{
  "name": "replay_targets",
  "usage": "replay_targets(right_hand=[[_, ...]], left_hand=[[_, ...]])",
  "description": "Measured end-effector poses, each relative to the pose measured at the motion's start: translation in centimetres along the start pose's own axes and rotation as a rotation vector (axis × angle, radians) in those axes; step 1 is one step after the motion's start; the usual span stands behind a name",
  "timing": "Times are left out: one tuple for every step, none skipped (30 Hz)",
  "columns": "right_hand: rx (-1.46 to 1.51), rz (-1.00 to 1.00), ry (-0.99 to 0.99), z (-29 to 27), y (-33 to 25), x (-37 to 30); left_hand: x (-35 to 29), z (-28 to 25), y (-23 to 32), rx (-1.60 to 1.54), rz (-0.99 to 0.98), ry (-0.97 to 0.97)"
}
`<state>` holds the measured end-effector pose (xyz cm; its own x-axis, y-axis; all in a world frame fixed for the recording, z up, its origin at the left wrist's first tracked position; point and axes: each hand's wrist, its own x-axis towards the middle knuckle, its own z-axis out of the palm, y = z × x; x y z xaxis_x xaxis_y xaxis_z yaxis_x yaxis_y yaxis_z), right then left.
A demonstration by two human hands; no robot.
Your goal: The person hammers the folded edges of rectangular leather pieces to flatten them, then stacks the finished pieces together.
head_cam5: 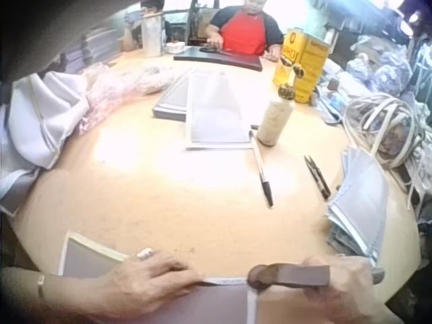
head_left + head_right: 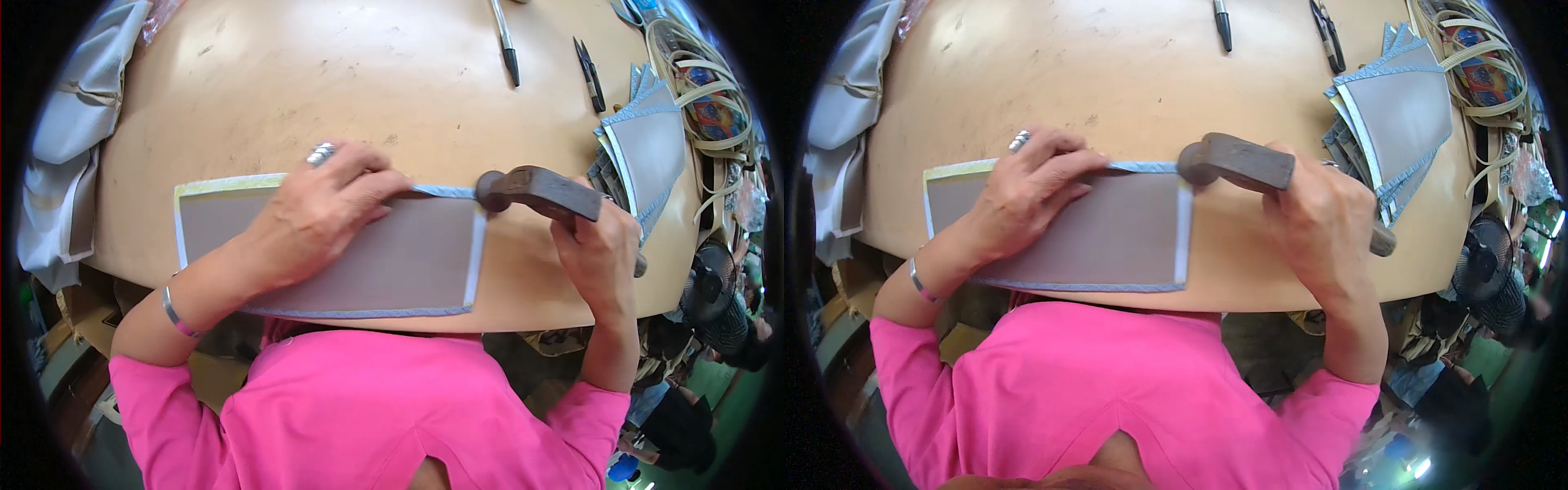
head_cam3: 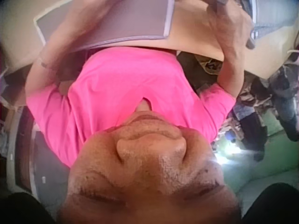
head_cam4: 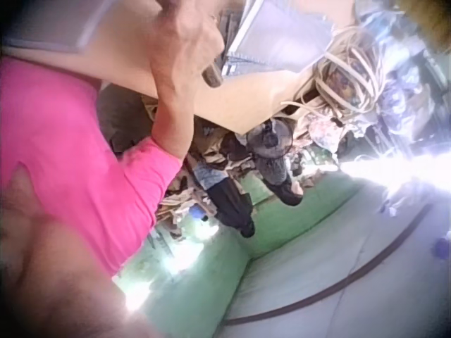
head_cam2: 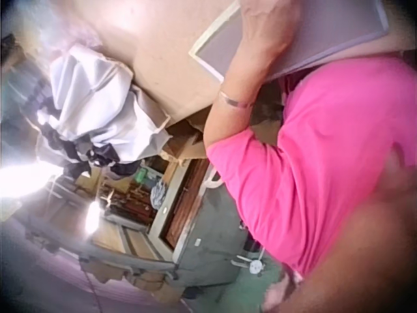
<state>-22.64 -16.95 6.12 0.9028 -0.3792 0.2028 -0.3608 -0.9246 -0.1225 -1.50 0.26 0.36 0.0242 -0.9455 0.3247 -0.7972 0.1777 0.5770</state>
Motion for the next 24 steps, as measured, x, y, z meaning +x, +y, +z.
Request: replay_targets(right_hand=[[0.013, 0.012, -0.005, -0.3, -0.1, -0.2], [0.039, 0.011, 0.015, -0.2, -0.4, -0.4], [0.059, 0.016, 0.036, 0.0, -0.7, -0.7], [0.080, 0.021, 0.057, 0.2, -0.9, -0.9], [0.023, -0.023, -0.036, 0.4, -0.9, -1.1], [-0.005, -0.015, -0.041, 0.3, -0.7, -1.0], [-0.033, -0.008, -0.046, 0.0, -0.4, -0.8], [-0.061, -0.002, -0.050, -0.4, -0.2, -0.6], [-0.155, -0.026, -0.015, -0.7, -0.2, -0.3], [-0.101, -0.033, 0.026, -0.6, -0.3, -0.4], [-0.047, -0.041, 0.067, -0.3, -0.5, -0.5], [0.007, -0.045, 0.113, -0.2, -0.8, -0.5], [0.040, -0.088, 0.032, 0.0, -1.2, -0.3], [-0.046, -0.094, -0.076, 0.6, -1.3, -0.3], [-0.035, -0.074, -0.059, 0.5, -1.2, 0.1], [-0.023, -0.054, -0.042, 0.3, -1.2, 0.5], [-0.041, -0.053, -0.001, 0.0, -1.5, 0.8], [-0.058, -0.050, 0.037, -0.3, -2.0, 1.0], [-0.076, -0.049, 0.074, -0.4, -2.3, 1.1], [-0.049, -0.072, 0.025, 0.0, -2.3, 0.9], [-0.029, -0.089, -0.023, 0.5, -2.2, 0.5], [-0.010, -0.106, -0.071, 1.0, -2.1, 0.0], [0.049, -0.062, -0.022, 1.3, -1.6, -0.3], [-0.008, -0.050, -0.040, 0.9, -1.3, -0.2]], left_hand=[[0.2, 0.3, 0.3, -0.021, 0.026, -0.017], [0.6, 0.7, 0.6, -0.042, 0.052, -0.033], [0.9, 1.0, 0.8, -0.067, 0.086, -0.050], [0.9, 1.1, 0.8, 0.016, 0.135, -0.056], [0.9, 1.1, 0.8, 0.100, 0.183, -0.061], [0.9, 0.9, 0.8, 0.190, 0.231, -0.068], [0.8, 0.7, 0.7, 0.198, 0.239, -0.070], [0.8, 0.5, 0.6, 0.206, 0.246, -0.072], [0.7, 0.4, 0.5, 0.212, 0.249, -0.075], [0.7, 0.5, 0.5, 0.198, 0.243, -0.066], [0.7, 0.5, 0.5, 0.185, 0.237, -0.056], [0.8, 0.4, 0.5, 0.174, 0.235, -0.049], [0.8, 0.5, 0.4, 0.174, 0.235, -0.040], [0.7, 0.6, 0.3, 0.174, 0.235, -0.031], [0.5, 0.6, 0.3, 0.180, 0.232, -0.020], [0.4, 0.5, 0.2, 0.190, 0.251, -0.012], [0.4, 0.4, 0.2, 0.200, 0.270, -0.004], [0.3, 0.5, 0.2, 0.206, 0.286, 0.004], [0.2, 0.5, 0.2, 0.219, 0.295, 0.011], [0.0, 0.5, 0.2, 0.232, 0.304, 0.017], [0.2, 0.5, 0.2, 0.241, 0.321, 0.026], [0.2, 0.2, 0.1, 0.192, 0.287, 0.003], [0.3, -0.4, -0.1, 0.144, 0.253, -0.020], [0.1, -0.9, -0.2, 0.103, 0.209, -0.043]])
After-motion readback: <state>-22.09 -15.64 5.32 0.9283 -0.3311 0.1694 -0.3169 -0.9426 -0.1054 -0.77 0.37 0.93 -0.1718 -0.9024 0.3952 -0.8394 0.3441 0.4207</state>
